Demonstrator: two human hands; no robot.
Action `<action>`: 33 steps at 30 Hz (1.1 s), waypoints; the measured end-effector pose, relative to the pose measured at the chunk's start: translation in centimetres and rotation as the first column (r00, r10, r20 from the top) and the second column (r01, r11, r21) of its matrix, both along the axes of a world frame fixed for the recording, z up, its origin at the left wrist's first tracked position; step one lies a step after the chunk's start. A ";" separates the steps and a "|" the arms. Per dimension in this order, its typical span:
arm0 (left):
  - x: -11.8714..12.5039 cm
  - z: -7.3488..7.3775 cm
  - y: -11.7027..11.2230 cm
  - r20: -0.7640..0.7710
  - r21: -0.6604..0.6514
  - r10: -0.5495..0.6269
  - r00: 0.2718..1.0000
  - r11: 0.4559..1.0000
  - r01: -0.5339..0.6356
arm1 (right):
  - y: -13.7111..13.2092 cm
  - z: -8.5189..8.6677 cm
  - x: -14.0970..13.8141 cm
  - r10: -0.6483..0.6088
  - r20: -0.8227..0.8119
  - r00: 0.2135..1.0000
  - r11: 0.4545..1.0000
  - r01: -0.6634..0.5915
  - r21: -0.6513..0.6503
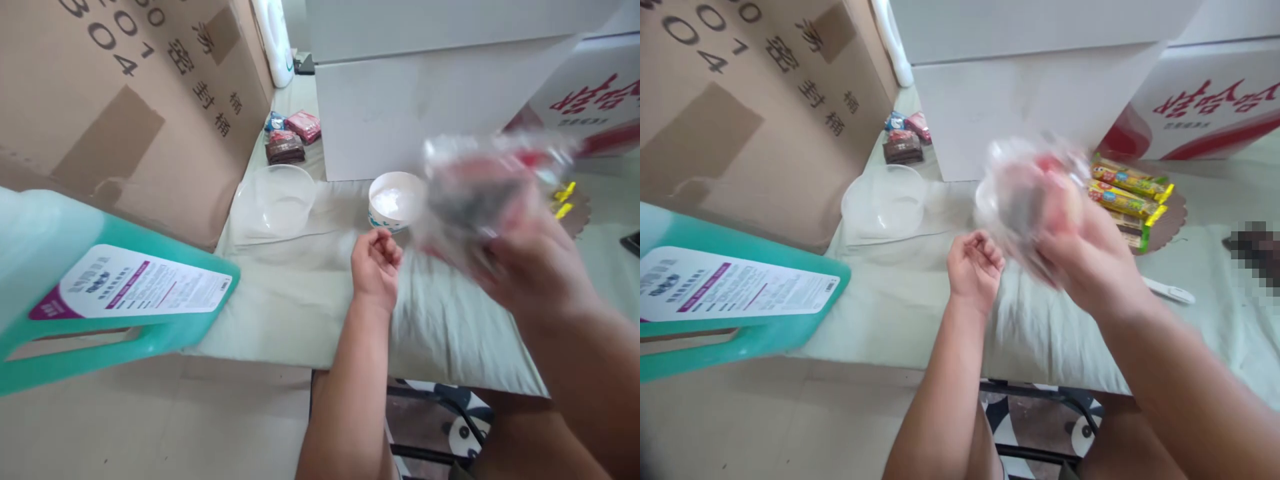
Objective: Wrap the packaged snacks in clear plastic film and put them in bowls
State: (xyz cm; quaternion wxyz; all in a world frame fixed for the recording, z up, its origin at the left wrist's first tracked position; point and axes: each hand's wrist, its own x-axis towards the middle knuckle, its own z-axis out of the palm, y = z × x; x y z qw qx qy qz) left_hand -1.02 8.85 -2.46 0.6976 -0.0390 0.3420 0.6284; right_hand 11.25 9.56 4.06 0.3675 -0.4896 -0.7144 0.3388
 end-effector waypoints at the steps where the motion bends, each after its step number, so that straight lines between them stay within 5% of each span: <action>1: 0.6 -0.1 -0.2 -0.059 0.084 -0.091 0.994 0.992 0.096 | -1.8 -1.8 2.5 -0.035 -0.179 0.983 0.990 0.010 -0.141; 3: 2.1 -0.6 -0.8 -0.165 0.254 -0.291 0.942 0.911 0.325 | -4.4 -5.4 6.3 -0.141 -0.295 0.945 0.953 0.048 -0.301; 5: 3.9 -1.1 -1.4 -0.250 0.348 -0.442 0.861 0.789 0.506 | -5.7 -8.4 8.3 -0.212 -0.352 0.912 0.941 0.093 -0.326; 8: 6.4 -1.7 -1.9 -0.355 0.300 -0.527 0.772 0.718 0.628 | -5.7 -10.8 9.8 -0.255 -0.388 0.886 0.947 0.148 -0.285; 10: 7.5 -1.9 -1.9 -0.393 0.225 -0.505 0.768 0.757 0.613 | -5.2 -11.1 11.1 -0.256 -0.344 0.904 0.957 0.185 -0.225; 13: 8.4 -2.2 -1.5 -0.468 0.155 -0.384 0.796 0.851 0.502 | -4.8 -10.4 13.8 -0.352 -0.071 0.933 0.936 0.350 -0.032; 16: 8.4 -2.7 -1.2 -0.548 0.144 -0.300 0.781 0.886 0.441 | -4.9 -9.8 16.5 -0.548 0.206 0.810 0.836 0.522 0.169; 19: 8.1 -3.1 -1.3 -0.546 0.166 -0.260 0.796 0.898 0.407 | -5.0 -10.6 18.2 -0.612 0.295 0.734 0.791 0.567 0.230; 26: 8.0 -3.0 -1.4 -0.549 0.157 -0.245 0.799 0.909 0.386 | -4.8 -13.5 19.4 -0.547 0.444 0.710 0.831 0.523 0.188; 33: 8.1 -2.9 -1.5 -0.546 0.152 -0.197 0.814 0.932 0.328 | -5.6 -9.7 20.0 -0.343 0.293 0.892 0.920 0.383 -0.087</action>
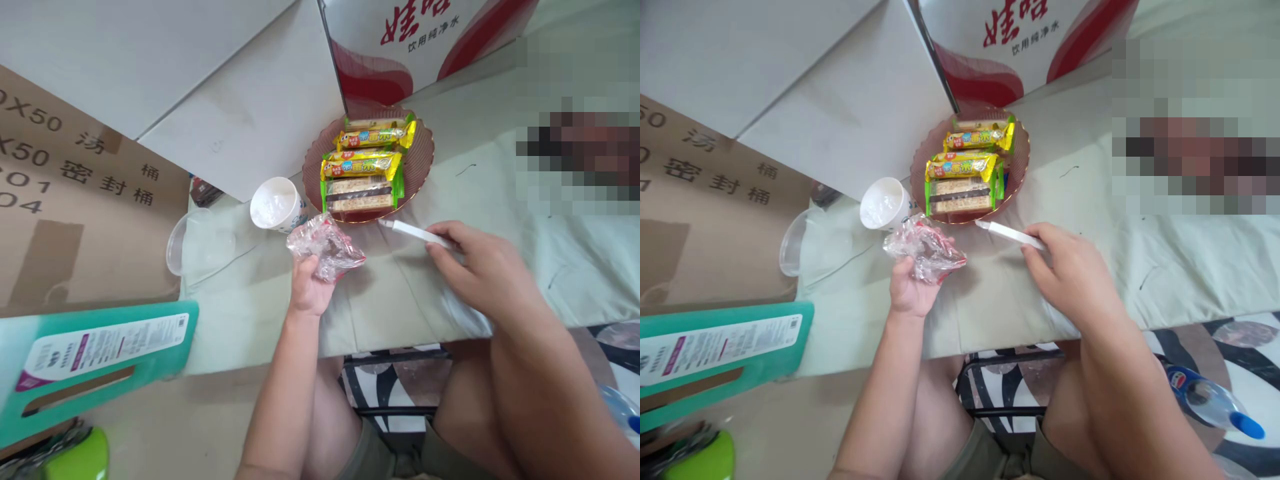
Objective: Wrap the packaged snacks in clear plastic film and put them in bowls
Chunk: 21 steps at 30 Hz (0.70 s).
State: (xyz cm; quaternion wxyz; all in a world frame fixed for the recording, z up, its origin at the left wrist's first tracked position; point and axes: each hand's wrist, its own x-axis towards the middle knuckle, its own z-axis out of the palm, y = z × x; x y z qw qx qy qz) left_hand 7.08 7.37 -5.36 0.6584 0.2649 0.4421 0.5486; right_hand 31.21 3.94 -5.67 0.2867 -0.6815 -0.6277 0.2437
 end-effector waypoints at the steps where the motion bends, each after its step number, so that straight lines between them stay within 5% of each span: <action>1: 0.0 -0.1 -0.1 -0.003 0.014 0.001 1.000 1.000 -0.001 | -0.2 0.6 -0.3 0.017 -0.086 0.996 0.999 -0.020 -0.035; 8: 0.6 -0.9 -0.8 -0.106 0.053 0.066 0.992 0.997 -0.061 | -1.4 1.9 -5.2 0.129 -0.637 0.760 0.952 -0.275 -0.135; 16: -0.1 -0.5 -1.1 -0.067 0.034 0.040 0.997 0.999 -0.038 | -1.2 1.4 -6.7 0.155 -0.569 0.807 0.873 -0.382 -0.303; 21: -1.8 0.9 -1.2 -0.011 0.038 0.062 0.998 0.997 -0.061 | -0.9 1.8 -6.1 0.291 -0.506 0.812 0.808 -0.491 -0.325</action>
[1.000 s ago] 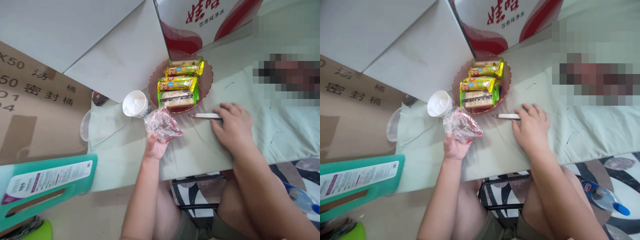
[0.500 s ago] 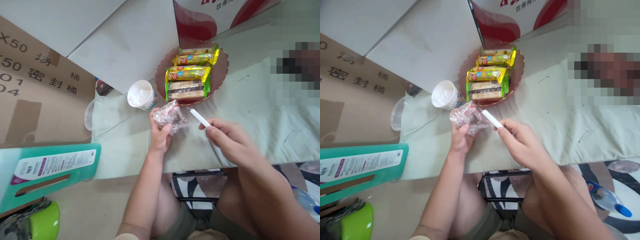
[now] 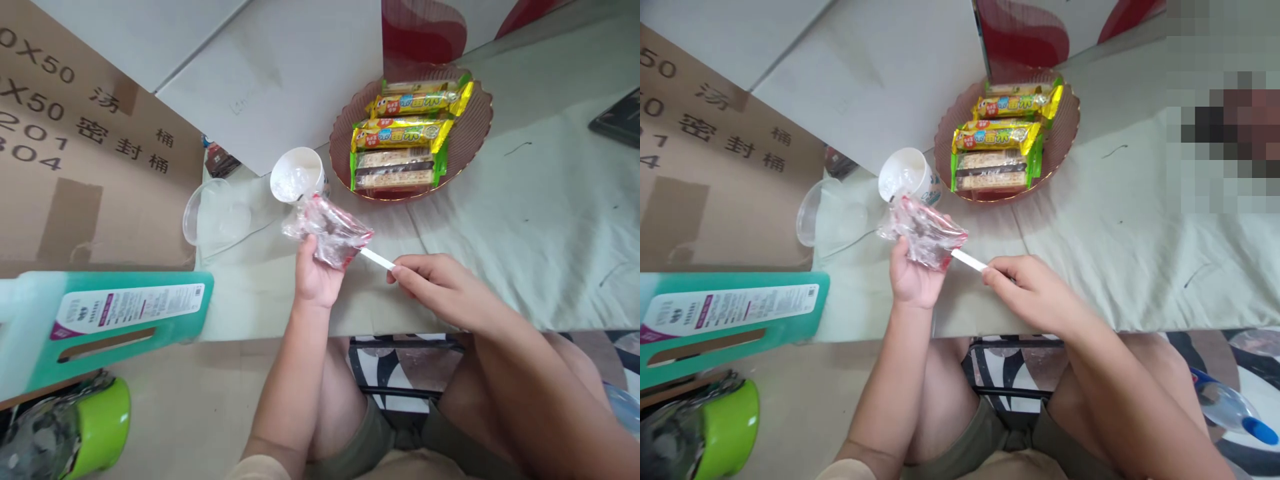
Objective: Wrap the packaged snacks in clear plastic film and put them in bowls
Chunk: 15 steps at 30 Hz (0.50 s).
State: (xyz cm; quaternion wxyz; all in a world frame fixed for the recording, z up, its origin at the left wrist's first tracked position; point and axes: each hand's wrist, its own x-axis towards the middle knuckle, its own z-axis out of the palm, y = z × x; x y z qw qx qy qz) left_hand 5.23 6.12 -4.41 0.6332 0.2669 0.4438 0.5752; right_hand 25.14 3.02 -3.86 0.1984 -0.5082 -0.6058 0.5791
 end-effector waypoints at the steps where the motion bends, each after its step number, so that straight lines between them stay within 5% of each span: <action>1: -0.3 0.2 0.0 0.011 -0.007 0.012 1.000 1.000 -0.012 | 0.1 0.0 0.3 0.026 0.029 0.999 1.000 -0.027 0.013; 4: -0.9 0.3 0.1 0.002 -0.007 0.068 0.998 0.998 -0.068 | 0.4 -0.3 1.7 0.014 0.120 0.993 0.998 -0.022 0.061; 11: 0.0 -2.6 -1.2 -0.334 0.007 0.068 0.940 0.998 -0.070 | 1.1 -1.2 5.0 -0.387 0.344 0.856 0.885 0.240 0.398; 13: -0.1 -3.3 -1.8 -0.503 0.043 0.040 0.863 0.999 -0.021 | 1.1 -1.4 5.2 -0.403 0.372 0.836 0.882 0.246 0.403; 15: -0.3 -3.5 -2.0 -0.706 0.131 0.059 0.706 0.990 0.048 | 1.2 -1.8 5.3 -0.433 0.397 0.809 0.865 0.249 0.435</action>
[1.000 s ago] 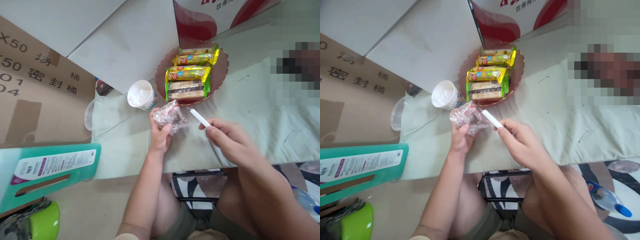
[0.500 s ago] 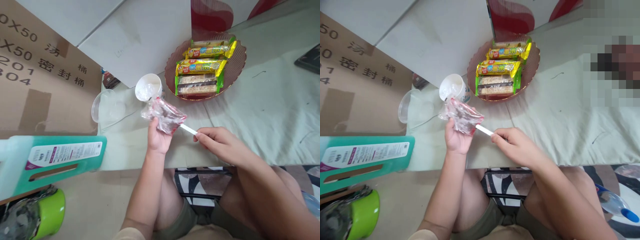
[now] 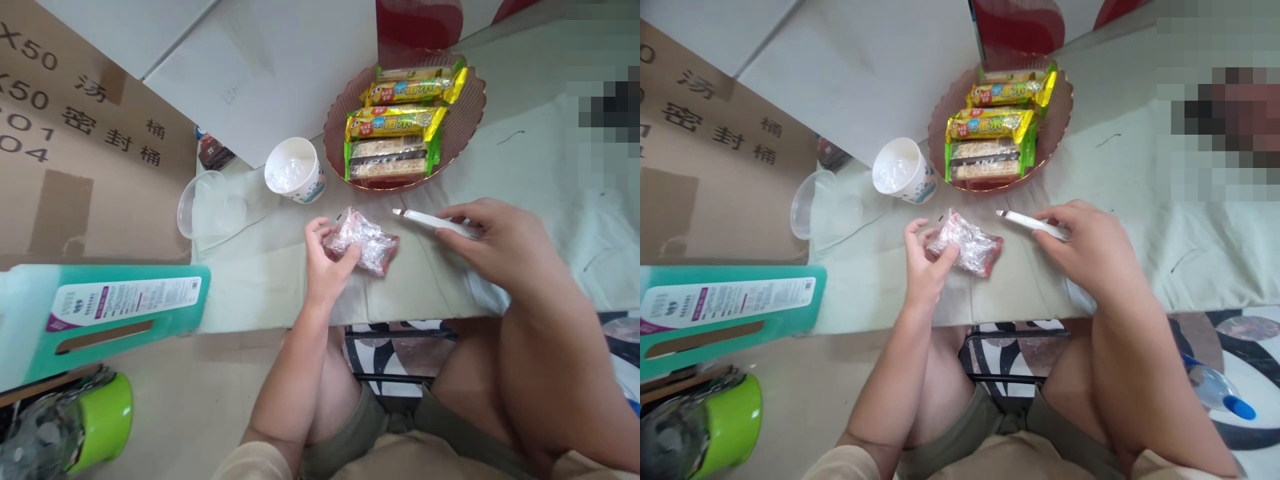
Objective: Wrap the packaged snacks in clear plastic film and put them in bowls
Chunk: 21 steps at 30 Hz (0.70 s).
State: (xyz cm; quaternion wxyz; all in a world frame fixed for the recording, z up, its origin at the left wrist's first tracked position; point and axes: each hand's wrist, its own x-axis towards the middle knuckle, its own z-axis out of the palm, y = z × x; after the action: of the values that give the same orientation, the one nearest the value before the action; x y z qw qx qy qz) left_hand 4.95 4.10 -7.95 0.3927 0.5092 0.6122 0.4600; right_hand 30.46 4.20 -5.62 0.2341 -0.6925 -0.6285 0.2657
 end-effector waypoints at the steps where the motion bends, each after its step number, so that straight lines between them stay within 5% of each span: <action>1: -0.2 0.0 0.0 -0.134 0.064 -0.020 0.991 0.998 0.029 | 0.0 -0.2 0.1 -0.011 0.030 0.999 1.000 0.010 0.020; 3: -0.4 0.0 0.2 -0.327 0.169 -0.070 0.942 0.977 0.131 | 0.1 -0.7 0.3 -0.027 0.091 0.996 0.998 0.021 0.065; 7: -0.4 0.1 0.8 -0.435 0.210 -0.176 0.883 0.934 0.289 | 0.4 -1.8 0.8 -0.038 0.124 0.992 0.993 0.024 0.114; 17: 0.7 0.5 1.2 -0.476 0.190 -0.081 0.876 0.963 0.192 | 0.4 -1.7 0.7 -0.047 0.026 0.999 0.973 0.039 0.227; 21: 1.0 0.6 1.2 -0.458 0.166 -0.088 0.885 0.969 0.182 | 1.5 -0.9 3.3 -0.085 0.050 0.995 0.957 0.068 0.281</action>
State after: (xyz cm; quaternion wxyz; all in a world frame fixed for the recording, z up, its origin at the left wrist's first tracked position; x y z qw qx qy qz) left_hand 6.00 5.30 -7.31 0.2186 0.6803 0.5984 0.3623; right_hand 33.80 5.69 -6.52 0.3200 -0.6843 -0.6392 0.1438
